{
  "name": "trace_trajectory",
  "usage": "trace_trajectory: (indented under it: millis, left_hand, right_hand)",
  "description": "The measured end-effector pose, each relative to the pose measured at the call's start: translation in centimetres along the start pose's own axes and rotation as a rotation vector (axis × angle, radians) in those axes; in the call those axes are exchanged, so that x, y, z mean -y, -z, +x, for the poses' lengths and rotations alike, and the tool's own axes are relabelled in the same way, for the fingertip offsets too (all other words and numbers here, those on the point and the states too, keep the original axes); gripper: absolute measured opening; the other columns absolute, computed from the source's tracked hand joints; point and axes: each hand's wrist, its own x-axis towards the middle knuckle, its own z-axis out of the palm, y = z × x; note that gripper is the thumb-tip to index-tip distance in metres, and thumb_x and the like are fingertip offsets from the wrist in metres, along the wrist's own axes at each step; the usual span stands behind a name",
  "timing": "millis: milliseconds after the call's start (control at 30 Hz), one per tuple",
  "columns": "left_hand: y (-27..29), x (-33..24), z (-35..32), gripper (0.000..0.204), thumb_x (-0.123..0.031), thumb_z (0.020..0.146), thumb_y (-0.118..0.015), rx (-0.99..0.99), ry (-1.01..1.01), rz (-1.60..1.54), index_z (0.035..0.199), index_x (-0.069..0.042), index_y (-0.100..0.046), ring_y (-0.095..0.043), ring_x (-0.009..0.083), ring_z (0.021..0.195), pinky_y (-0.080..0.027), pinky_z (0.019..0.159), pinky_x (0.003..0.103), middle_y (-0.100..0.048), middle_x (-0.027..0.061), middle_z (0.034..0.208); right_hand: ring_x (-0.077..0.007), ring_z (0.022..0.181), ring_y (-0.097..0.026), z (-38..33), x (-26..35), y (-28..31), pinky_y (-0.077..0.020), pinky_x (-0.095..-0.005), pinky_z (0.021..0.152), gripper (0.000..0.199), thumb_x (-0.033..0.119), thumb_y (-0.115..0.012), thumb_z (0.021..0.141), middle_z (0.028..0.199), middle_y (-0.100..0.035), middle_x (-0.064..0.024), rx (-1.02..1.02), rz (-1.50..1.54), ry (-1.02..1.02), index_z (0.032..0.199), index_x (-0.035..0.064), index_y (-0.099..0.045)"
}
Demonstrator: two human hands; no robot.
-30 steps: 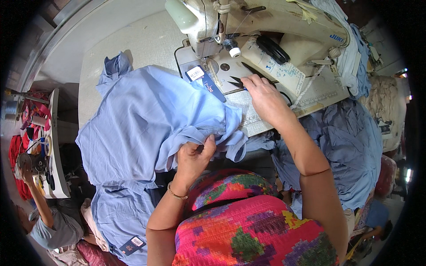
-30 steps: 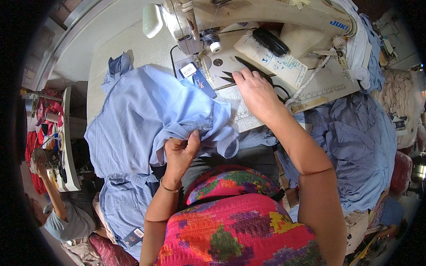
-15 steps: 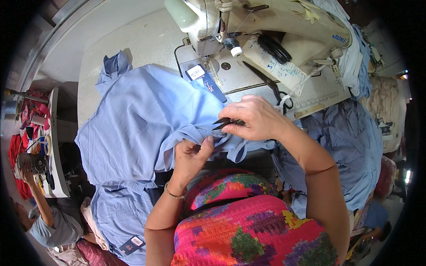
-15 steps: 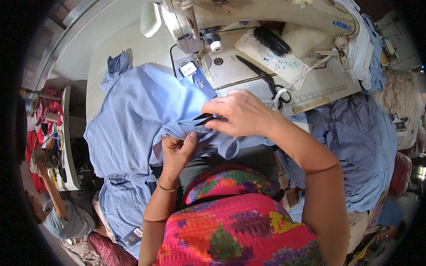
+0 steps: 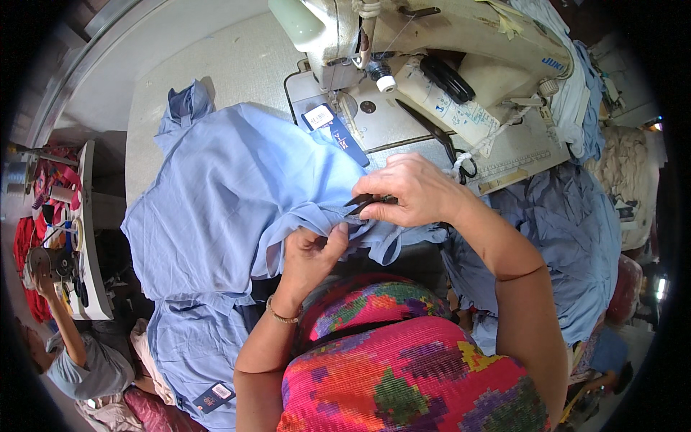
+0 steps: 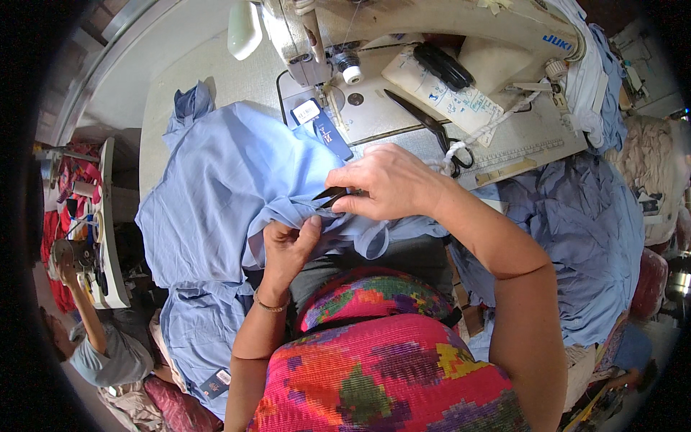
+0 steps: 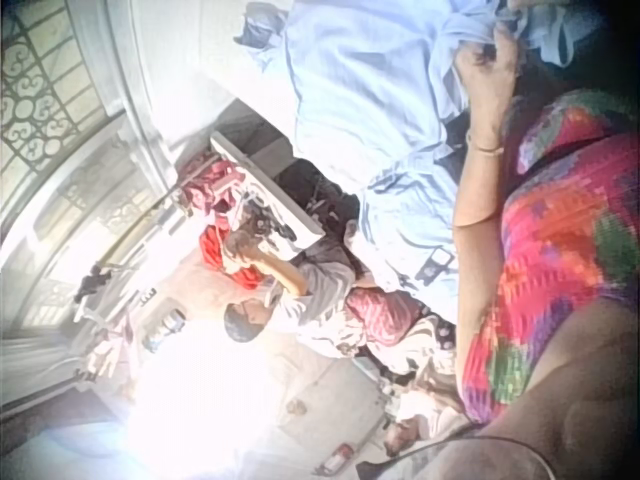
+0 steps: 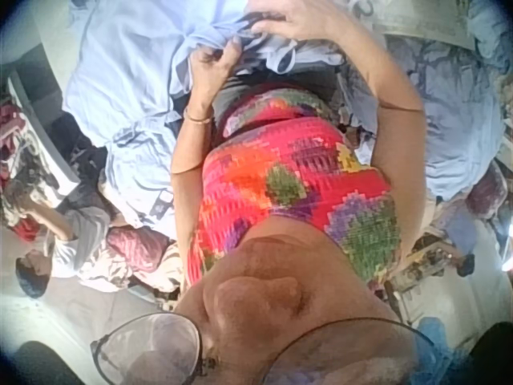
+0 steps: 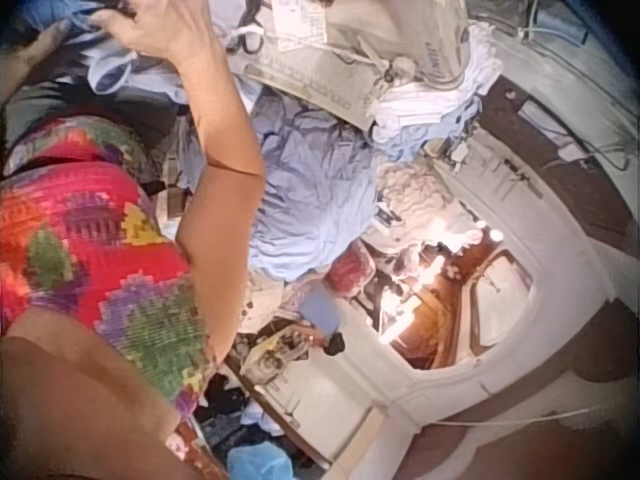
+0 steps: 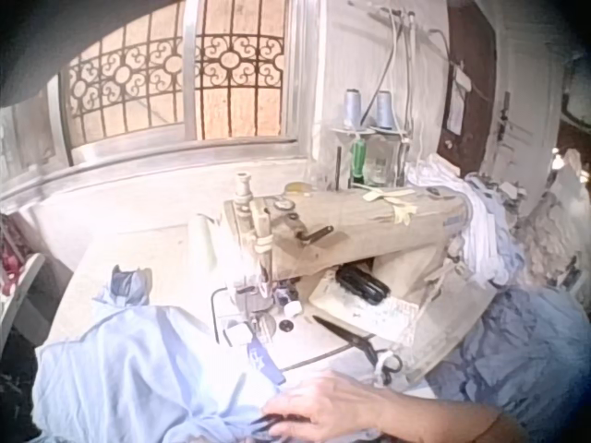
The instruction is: The person aligns a blue tag on a piece of light blue clothing and uses small snips to trim excess threads around a buttonhole.
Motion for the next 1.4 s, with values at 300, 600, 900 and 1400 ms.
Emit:
trace_trajectory:
  millis: [300,600,900,1400]
  left_hand:
    - [0.0,-0.3,0.0,0.011,-0.008,0.085,-0.062,0.041,0.002,-0.104,0.091,-0.001,-0.067,-0.049,0.0012,0.062,-0.04,0.054,0.018,-0.058,-0.006,0.069]
    - [0.8,-0.2,-0.5,0.012,-0.009,0.087,-0.06,0.176,0.119,-0.172,0.094,-0.003,-0.067,-0.046,0.0007,0.066,-0.039,0.057,0.018,-0.057,-0.0079,0.075]
    - [0.9,0.2,-0.4,0.012,-0.011,0.088,-0.06,0.158,0.108,-0.101,0.093,-0.002,-0.067,-0.047,0.001,0.065,-0.039,0.057,0.018,-0.056,-0.0071,0.072]
    - [-0.1,-0.2,0.5,0.018,-0.01,0.091,-0.055,0.068,0.039,-0.196,0.101,0.001,-0.064,-0.051,0.0034,0.072,-0.043,0.063,0.02,-0.061,-0.0039,0.082]
  right_hand:
    - [-0.0347,0.064,-0.058,0.1,-0.1,0.1,-0.0429,-0.0406,0.057,0.027,0.031,-0.065,0.076,0.064,-0.059,-0.0141,0.121,0.214,-0.102,0.09,0.0088,-0.061]
    - [-0.0359,0.067,-0.058,0.4,-0.1,0.1,-0.042,-0.0417,0.057,0.028,0.034,-0.063,0.078,0.067,-0.059,-0.0153,0.188,0.227,-0.067,0.087,0.0086,-0.06]
    - [-0.0356,0.069,-0.058,0.2,-0.5,-0.4,-0.0428,-0.0411,0.058,0.025,0.033,-0.061,0.08,0.07,-0.059,-0.0154,0.148,0.279,-0.082,0.086,0.009,-0.062]
    - [-0.0236,0.09,-0.057,-1.1,2.1,-2.9,-0.0409,-0.0369,0.081,0.031,0.02,-0.067,0.075,0.094,-0.059,-0.0066,-0.362,-0.025,0.045,0.104,0.0101,-0.061]
